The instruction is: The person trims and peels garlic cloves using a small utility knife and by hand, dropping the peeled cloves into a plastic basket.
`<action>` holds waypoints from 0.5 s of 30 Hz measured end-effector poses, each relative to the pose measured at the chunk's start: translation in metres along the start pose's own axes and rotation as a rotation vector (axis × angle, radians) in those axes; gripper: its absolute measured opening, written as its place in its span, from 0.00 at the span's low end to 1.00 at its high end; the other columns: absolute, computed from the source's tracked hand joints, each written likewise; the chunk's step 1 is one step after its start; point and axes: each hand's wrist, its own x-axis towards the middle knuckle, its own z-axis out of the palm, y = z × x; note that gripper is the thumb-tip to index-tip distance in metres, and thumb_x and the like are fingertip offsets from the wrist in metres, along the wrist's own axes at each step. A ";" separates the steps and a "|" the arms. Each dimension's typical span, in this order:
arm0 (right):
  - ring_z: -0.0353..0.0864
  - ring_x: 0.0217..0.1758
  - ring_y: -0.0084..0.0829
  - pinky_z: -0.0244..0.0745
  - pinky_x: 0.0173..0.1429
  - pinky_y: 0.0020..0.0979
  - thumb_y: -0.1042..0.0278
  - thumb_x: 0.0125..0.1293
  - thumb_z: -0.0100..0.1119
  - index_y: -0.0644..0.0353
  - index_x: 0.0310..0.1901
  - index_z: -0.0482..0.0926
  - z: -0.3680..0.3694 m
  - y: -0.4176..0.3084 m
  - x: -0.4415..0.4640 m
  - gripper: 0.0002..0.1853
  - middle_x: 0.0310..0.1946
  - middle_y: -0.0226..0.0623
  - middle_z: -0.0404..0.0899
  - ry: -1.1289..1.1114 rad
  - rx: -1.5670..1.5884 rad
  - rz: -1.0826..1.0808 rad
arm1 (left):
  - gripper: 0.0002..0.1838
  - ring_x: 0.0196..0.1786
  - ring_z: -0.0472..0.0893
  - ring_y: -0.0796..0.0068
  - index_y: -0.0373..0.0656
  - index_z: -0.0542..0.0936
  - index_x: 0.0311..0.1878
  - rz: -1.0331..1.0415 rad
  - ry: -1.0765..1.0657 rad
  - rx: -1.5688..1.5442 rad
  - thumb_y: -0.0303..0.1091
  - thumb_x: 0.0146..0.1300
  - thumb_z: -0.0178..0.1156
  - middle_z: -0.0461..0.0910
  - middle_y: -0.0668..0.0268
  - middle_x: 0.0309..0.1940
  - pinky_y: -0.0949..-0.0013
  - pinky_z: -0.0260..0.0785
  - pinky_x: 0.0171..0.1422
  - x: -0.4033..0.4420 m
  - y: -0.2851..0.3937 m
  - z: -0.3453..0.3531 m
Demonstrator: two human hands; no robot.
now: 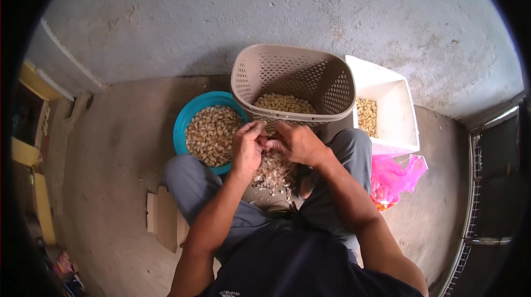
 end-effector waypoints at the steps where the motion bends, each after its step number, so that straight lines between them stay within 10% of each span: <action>1: 0.86 0.35 0.50 0.79 0.39 0.46 0.61 0.69 0.68 0.67 0.49 0.77 -0.001 0.002 0.000 0.17 0.34 0.53 0.83 0.037 0.096 0.057 | 0.07 0.23 0.77 0.77 0.36 0.83 0.47 -0.012 -0.015 -0.003 0.29 0.73 0.62 0.81 0.66 0.28 0.70 0.71 0.26 0.000 0.005 -0.001; 7: 0.78 0.32 0.18 0.74 0.37 0.25 0.69 0.69 0.71 0.66 0.51 0.81 -0.009 0.018 0.007 0.14 0.34 0.28 0.83 -0.024 0.720 0.466 | 0.07 0.25 0.78 0.77 0.38 0.83 0.49 -0.142 -0.208 -0.034 0.31 0.75 0.61 0.80 0.67 0.30 0.69 0.72 0.27 -0.007 0.016 0.001; 15: 0.73 0.22 0.13 0.68 0.25 0.20 0.70 0.72 0.69 0.65 0.47 0.83 0.007 0.015 0.006 0.09 0.28 0.26 0.84 0.050 0.790 0.371 | 0.08 0.25 0.77 0.77 0.41 0.80 0.53 -0.229 -0.235 -0.009 0.32 0.76 0.59 0.79 0.68 0.31 0.67 0.73 0.28 -0.008 0.007 0.001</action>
